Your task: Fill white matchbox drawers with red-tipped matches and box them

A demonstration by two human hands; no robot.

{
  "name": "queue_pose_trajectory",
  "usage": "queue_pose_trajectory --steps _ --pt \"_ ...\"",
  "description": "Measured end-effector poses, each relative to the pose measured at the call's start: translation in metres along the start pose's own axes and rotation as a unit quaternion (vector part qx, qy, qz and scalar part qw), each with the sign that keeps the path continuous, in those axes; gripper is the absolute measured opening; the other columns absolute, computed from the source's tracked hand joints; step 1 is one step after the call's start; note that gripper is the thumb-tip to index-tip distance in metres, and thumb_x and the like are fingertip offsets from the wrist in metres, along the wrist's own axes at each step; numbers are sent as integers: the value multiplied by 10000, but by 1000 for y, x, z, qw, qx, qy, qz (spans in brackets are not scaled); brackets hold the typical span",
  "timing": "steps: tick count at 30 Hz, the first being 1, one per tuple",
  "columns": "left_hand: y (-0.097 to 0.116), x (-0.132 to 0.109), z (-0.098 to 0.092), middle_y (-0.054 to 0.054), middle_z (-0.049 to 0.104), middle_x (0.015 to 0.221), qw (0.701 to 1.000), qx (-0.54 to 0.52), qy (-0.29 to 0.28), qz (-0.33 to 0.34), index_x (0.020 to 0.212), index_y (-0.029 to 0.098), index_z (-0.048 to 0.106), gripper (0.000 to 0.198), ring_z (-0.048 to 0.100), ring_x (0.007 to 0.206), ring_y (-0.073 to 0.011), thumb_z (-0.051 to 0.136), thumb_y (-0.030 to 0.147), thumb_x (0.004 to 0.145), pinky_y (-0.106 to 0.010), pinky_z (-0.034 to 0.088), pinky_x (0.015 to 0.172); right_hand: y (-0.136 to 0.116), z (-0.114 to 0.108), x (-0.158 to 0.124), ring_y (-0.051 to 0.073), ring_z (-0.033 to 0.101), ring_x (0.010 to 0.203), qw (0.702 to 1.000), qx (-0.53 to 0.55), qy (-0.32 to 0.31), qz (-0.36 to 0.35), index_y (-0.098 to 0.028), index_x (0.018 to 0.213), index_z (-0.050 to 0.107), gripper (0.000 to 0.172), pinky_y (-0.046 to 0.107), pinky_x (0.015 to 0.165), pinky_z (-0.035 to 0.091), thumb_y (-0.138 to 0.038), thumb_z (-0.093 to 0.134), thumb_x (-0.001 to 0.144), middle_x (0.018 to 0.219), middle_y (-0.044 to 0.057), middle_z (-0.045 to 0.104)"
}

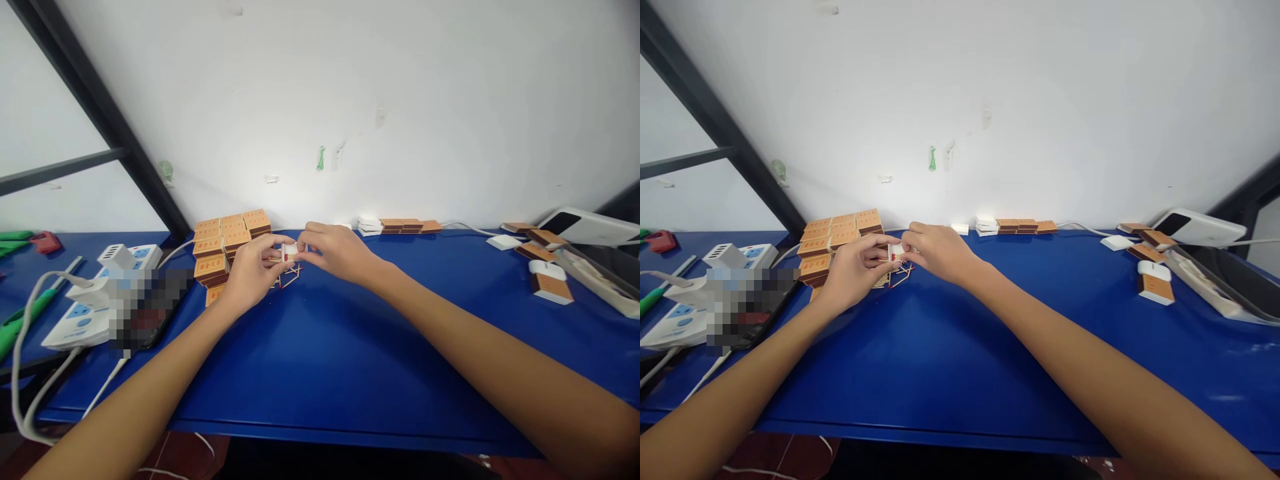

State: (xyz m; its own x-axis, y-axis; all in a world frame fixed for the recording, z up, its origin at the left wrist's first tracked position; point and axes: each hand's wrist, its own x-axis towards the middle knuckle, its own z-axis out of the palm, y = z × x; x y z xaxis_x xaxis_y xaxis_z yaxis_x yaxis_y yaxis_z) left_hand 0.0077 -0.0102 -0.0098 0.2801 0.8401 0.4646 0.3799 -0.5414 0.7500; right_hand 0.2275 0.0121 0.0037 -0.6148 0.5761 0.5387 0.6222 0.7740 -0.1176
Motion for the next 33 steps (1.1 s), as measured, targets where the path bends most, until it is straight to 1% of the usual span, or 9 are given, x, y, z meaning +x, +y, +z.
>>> queue_pose_trajectory --steps 4,7,9,13,17,22,26,31,33 --pt "1 2 -4 -79 785 1091 999 33 29 2 1172 192 748 354 778 848 -195 837 289 843 -290 660 709 -1 2 0 141 503 729 998 15 38 37 -169 957 681 155 290 671 312 -297 640 1034 887 28 630" --pt "0 4 -8 -93 791 1069 997 44 65 5 1203 169 740 370 783 876 -206 818 263 853 -306 672 740 1 8 -2 139 491 722 993 51 75 80 -170 949 670 174 294 693 333 -297 599 1044 867 22 610" --pt "0 6 -10 -99 790 1094 995 49 83 15 1216 166 729 371 786 921 -212 802 228 857 -312 681 769 3 15 -5 135 504 739 990 94 51 91 -174 944 674 135 285 709 351 -258 608 1026 880 19 603" --pt "-1 6 -11 -92 782 1114 992 75 100 29 1216 175 720 364 781 917 -201 789 193 858 -297 680 747 2 27 -10 125 536 779 980 171 -58 85 -185 1021 708 85 272 756 397 -182 634 979 960 24 593" --pt "0 5 -10 -73 775 1090 990 97 99 35 1206 182 724 351 774 909 -191 780 168 860 -297 674 757 -10 31 -12 152 549 833 978 156 -110 85 -178 1036 708 107 289 768 410 -234 705 945 989 40 603" --pt "1 5 -10 -83 774 1068 991 98 90 32 1218 172 727 353 770 899 -196 781 176 869 -297 671 743 -12 32 -11 169 568 889 976 150 -145 65 -181 1013 704 62 293 778 414 -232 689 982 1019 50 621" --pt "1 5 -10 -98 779 1071 993 89 75 24 1230 162 729 355 774 907 -209 777 200 880 -323 679 753 -8 30 -11 175 583 896 969 149 -181 79 -164 933 666 71 302 798 428 -197 679 995 1013 56 635" --pt "1 5 -10 -103 785 1080 993 93 72 26 1235 162 730 355 771 901 -209 772 206 884 -330 679 752 -15 26 -9 168 587 861 971 138 -155 115 -160 998 649 83 303 781 437 -223 616 1041 1054 66 634" --pt "1 5 -10 -97 787 1081 992 97 72 31 1227 168 730 343 772 907 -210 768 218 890 -331 676 757 -20 29 -8 165 594 865 976 127 -145 99 -164 996 647 78 303 783 447 -214 612 1043 1098 69 630"
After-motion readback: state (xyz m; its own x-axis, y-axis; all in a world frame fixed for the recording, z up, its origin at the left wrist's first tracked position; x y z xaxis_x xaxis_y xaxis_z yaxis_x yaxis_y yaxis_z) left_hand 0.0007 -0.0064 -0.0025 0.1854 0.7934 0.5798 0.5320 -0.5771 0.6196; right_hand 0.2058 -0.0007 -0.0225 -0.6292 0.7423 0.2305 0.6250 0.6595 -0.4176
